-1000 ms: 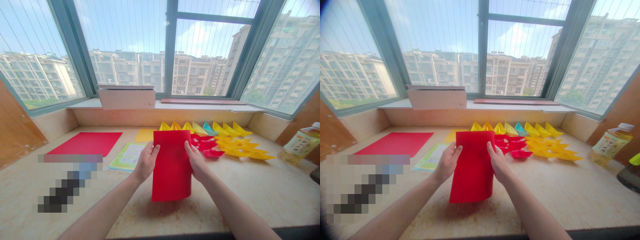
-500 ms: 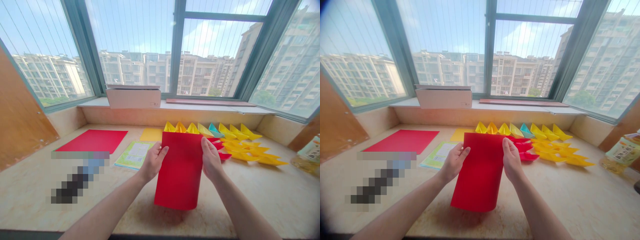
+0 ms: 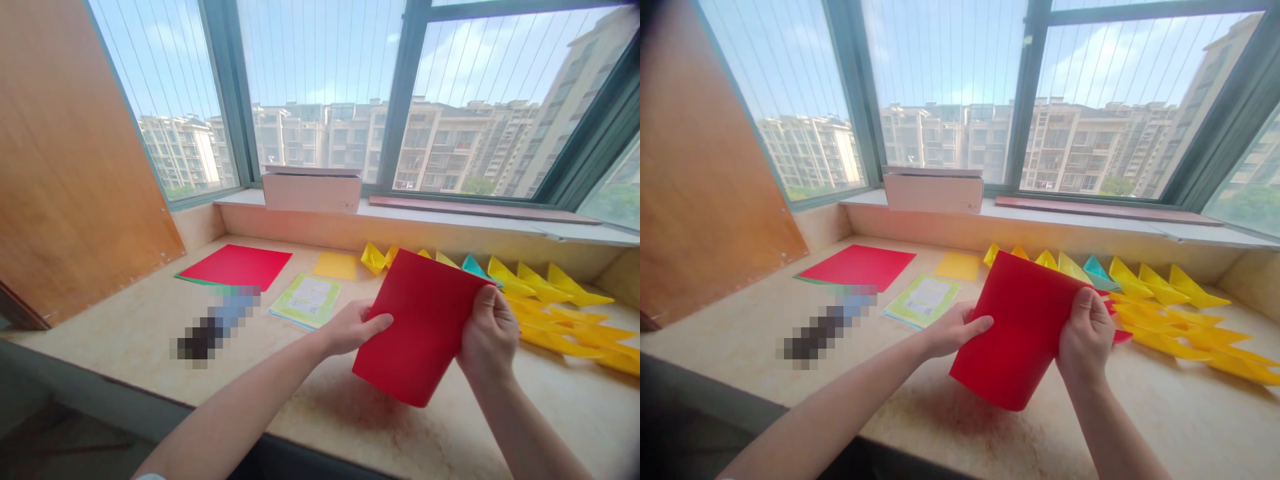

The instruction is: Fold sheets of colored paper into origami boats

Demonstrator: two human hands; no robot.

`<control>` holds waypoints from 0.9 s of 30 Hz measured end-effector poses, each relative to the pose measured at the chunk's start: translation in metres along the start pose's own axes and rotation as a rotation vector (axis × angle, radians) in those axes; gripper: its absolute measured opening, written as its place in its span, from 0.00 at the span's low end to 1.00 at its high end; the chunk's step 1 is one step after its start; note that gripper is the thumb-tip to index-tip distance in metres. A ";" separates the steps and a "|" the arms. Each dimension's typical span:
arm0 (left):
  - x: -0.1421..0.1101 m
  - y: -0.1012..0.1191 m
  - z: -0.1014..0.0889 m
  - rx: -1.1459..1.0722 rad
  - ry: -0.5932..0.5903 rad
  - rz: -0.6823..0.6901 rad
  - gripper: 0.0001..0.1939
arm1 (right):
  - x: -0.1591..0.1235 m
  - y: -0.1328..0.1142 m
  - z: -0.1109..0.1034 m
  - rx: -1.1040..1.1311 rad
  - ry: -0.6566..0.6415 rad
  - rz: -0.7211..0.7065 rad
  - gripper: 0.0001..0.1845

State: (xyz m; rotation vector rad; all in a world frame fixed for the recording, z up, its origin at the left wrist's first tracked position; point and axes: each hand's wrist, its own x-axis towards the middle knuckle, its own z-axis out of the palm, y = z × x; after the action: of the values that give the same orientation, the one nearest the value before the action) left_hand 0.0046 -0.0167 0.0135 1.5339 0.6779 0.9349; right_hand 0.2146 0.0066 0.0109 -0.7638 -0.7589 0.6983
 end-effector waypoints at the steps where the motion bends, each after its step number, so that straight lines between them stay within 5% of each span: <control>1: 0.000 -0.001 -0.001 0.023 0.003 -0.017 0.22 | 0.001 0.000 0.001 0.013 -0.016 0.035 0.20; 7: 0.004 -0.005 -0.006 0.114 0.134 0.027 0.21 | -0.001 0.008 0.007 -0.008 -0.274 0.397 0.20; 19: 0.000 0.010 -0.003 -0.120 0.014 -0.207 0.20 | -0.007 0.004 0.015 0.061 -0.262 0.164 0.21; 23: 0.004 0.007 -0.004 -0.047 0.176 -0.157 0.23 | -0.006 0.004 0.019 0.045 -0.300 0.181 0.22; 27: 0.010 0.004 -0.010 0.088 0.394 -0.026 0.25 | -0.006 0.007 0.019 -0.008 -0.493 0.273 0.21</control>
State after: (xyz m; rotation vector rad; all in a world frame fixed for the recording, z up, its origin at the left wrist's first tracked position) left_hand 0.0009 -0.0043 0.0199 1.4248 1.0269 1.2157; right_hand 0.1940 0.0123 0.0131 -0.7157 -1.1141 1.1550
